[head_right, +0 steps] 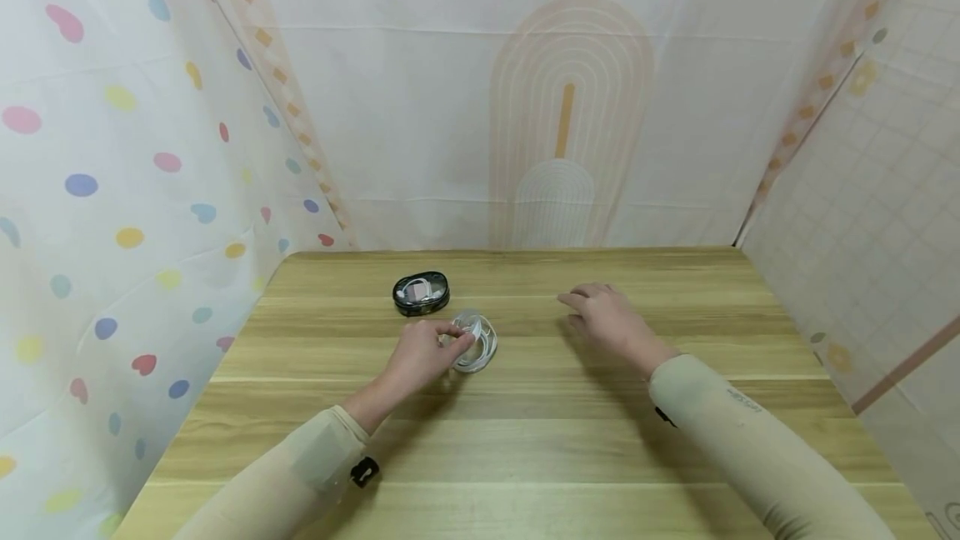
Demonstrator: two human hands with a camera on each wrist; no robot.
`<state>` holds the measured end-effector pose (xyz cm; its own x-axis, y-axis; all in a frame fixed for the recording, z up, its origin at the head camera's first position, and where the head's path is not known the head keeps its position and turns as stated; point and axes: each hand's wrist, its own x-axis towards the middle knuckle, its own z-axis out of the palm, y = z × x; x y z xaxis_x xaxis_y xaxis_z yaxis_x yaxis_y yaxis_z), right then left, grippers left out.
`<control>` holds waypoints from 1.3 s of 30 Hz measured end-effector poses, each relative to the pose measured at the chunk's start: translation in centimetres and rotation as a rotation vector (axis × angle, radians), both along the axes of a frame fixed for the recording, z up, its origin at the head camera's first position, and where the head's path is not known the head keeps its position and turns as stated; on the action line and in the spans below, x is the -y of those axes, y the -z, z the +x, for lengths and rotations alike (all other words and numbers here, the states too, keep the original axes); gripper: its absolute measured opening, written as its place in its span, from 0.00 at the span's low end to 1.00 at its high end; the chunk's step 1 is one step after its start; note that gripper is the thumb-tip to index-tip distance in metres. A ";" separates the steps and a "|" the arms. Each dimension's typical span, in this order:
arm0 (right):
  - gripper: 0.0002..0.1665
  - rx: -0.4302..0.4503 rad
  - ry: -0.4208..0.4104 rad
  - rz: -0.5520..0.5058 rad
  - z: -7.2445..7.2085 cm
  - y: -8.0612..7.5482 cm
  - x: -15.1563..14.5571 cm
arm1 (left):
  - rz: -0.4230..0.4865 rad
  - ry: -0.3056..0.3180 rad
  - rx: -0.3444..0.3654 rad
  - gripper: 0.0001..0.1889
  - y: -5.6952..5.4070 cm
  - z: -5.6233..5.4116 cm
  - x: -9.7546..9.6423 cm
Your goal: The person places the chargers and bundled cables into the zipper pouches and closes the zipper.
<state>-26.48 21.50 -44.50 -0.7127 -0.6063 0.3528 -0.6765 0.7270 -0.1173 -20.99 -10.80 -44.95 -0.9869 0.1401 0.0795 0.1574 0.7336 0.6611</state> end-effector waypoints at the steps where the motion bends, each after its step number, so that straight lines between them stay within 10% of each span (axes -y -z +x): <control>1: 0.23 0.008 0.015 -0.004 -0.2 -0.1 -0.4 | -0.001 0.000 0.003 0.15 0.0 0.0 0.0; 11: 0.31 0.211 0.210 0.070 -1.2 0.0 -3.6 | -0.011 0.009 -0.003 0.15 0.2 -0.1 -0.1; 39: 0.27 0.268 0.219 0.080 -2.0 1.3 -4.7 | 0.016 0.001 0.020 0.15 0.0 0.0 -0.2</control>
<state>-28.47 26.20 -45.81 -0.8898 -0.4467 0.0937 -0.4562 0.8656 -0.2062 -20.98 -10.55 -44.96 -0.9882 0.1401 0.0621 0.1449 0.7225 0.6760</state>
